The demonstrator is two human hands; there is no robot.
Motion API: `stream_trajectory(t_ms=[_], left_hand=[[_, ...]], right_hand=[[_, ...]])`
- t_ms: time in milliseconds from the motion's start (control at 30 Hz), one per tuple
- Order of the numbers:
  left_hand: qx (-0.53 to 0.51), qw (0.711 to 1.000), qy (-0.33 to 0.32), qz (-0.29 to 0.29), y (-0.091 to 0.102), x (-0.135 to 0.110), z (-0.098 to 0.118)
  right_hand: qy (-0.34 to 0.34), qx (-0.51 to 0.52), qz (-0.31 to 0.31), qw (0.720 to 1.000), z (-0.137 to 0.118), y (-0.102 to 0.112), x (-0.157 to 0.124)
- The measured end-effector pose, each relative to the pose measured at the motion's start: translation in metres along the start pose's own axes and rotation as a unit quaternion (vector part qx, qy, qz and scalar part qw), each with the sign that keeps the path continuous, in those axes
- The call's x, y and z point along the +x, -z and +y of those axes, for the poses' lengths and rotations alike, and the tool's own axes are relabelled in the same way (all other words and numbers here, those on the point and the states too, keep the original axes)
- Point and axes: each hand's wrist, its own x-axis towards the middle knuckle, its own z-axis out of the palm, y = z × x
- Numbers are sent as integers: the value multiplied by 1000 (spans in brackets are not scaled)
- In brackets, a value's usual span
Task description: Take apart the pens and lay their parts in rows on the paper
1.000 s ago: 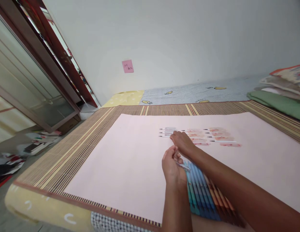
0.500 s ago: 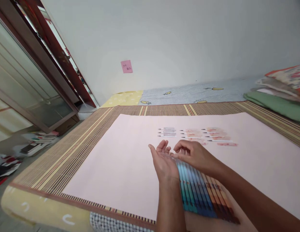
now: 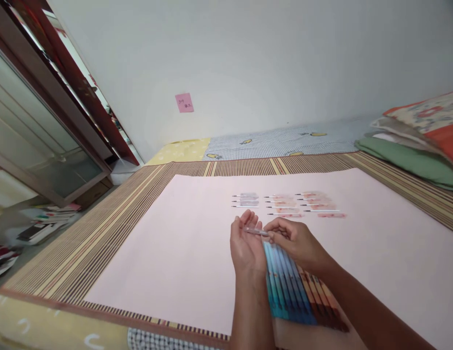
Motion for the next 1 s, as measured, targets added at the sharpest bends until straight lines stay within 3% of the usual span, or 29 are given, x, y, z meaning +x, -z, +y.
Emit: stream_trajectory(t_ms=[133,267,500,600,767,900,1000], left_hand=[[69,997,-18,23,2,3,-9],[72,995,-15,71,5,6,-13],[73,993,-56,68,5,4,-11],[65,993,-50,86,4,3,-10],[49,982,-57,171,7,4,-8],[42,984,-42,170,8,5,-6],[39,985,-22,166,7,4,-6]], right_hand=[[-11,15,26,999,6,3,1],[-8,4,45,999,8,2,-1],[71,-127,38,989,8,3,1],[116,-224,27,967,4,5,14],[113,-402,8,908,7,3,60],[75,-517,-24,853,18,-7,90],[57,-554,-29,830,28,-15,99]])
